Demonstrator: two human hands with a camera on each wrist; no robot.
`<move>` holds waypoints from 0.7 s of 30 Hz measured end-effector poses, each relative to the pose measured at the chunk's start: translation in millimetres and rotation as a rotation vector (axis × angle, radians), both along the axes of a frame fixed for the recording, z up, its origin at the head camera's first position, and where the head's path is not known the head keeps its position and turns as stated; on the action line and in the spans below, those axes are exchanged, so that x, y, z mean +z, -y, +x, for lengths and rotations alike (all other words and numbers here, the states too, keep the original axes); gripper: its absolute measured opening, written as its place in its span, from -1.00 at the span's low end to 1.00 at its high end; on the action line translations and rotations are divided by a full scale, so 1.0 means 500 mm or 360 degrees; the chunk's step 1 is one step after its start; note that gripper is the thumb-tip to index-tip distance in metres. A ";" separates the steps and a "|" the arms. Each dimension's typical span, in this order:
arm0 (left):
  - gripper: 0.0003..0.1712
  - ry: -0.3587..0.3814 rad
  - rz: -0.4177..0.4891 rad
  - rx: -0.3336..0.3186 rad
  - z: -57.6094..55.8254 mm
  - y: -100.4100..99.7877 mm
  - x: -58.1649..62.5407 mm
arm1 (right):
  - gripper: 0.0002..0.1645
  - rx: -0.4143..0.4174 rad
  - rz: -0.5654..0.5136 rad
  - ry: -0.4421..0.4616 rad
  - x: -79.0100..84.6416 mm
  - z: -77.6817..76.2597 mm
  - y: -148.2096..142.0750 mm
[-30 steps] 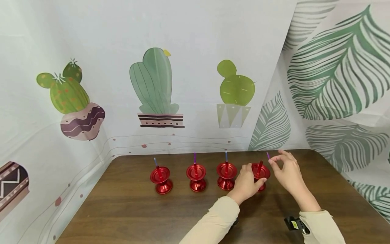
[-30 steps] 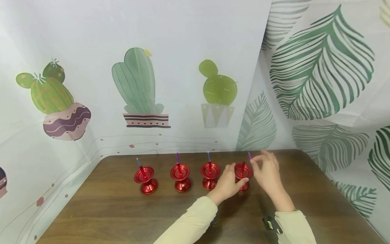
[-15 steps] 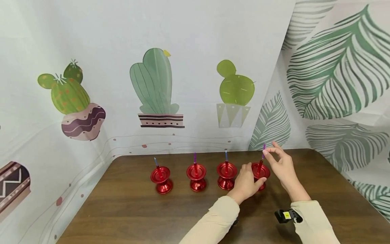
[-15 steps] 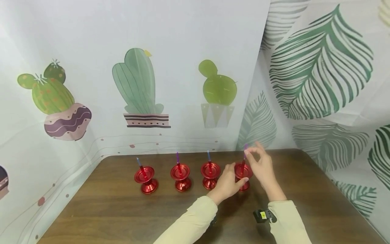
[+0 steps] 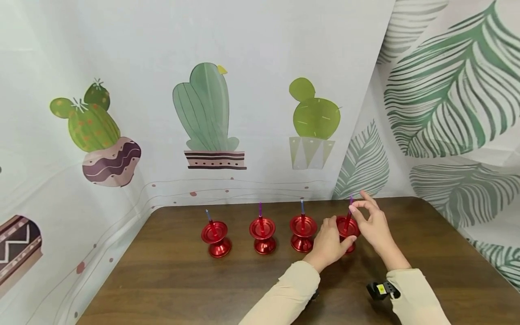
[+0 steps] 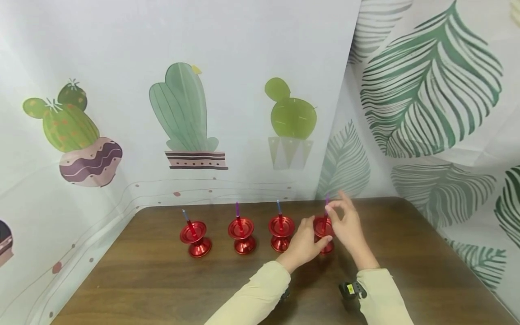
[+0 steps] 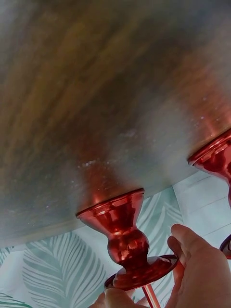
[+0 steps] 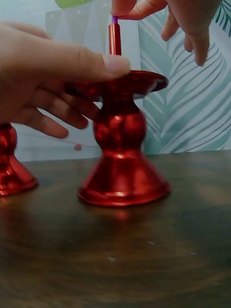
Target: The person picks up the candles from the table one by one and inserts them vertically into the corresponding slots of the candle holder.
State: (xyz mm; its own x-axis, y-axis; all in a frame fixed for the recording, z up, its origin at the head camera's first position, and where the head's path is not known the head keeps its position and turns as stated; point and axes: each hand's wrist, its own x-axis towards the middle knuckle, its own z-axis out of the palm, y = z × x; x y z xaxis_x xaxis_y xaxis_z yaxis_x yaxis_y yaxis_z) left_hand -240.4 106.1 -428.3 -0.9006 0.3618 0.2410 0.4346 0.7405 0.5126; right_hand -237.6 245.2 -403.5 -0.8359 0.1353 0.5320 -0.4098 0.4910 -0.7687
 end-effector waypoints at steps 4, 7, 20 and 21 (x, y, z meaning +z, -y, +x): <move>-0.21 -0.0029 -0.0027 0.0000 0.002 0.003 0.002 | -0.91 -0.0033 0.0259 -0.0222 -0.012 -0.001 0.001; -0.21 -0.0040 -0.0033 0.0002 0.001 0.004 0.001 | -0.85 -0.0056 0.0398 -0.0359 -0.014 -0.002 0.003; -0.21 -0.0060 -0.0030 -0.0008 0.004 -0.002 -0.004 | -0.80 -0.0040 0.0473 -0.0407 -0.016 0.003 -0.012; -0.21 -0.0057 -0.0029 -0.0011 0.005 -0.004 -0.005 | -0.80 -0.0041 0.0478 -0.0401 -0.015 0.005 -0.013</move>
State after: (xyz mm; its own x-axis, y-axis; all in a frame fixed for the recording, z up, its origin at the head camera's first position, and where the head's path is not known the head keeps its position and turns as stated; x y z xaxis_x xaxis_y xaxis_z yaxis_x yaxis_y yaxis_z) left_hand -237.9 107.9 -430.6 -0.8891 0.3723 0.2662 0.4573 0.7464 0.4834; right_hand -235.4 251.9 -411.1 -0.6724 -0.0388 0.7392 -0.5521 0.6915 -0.4659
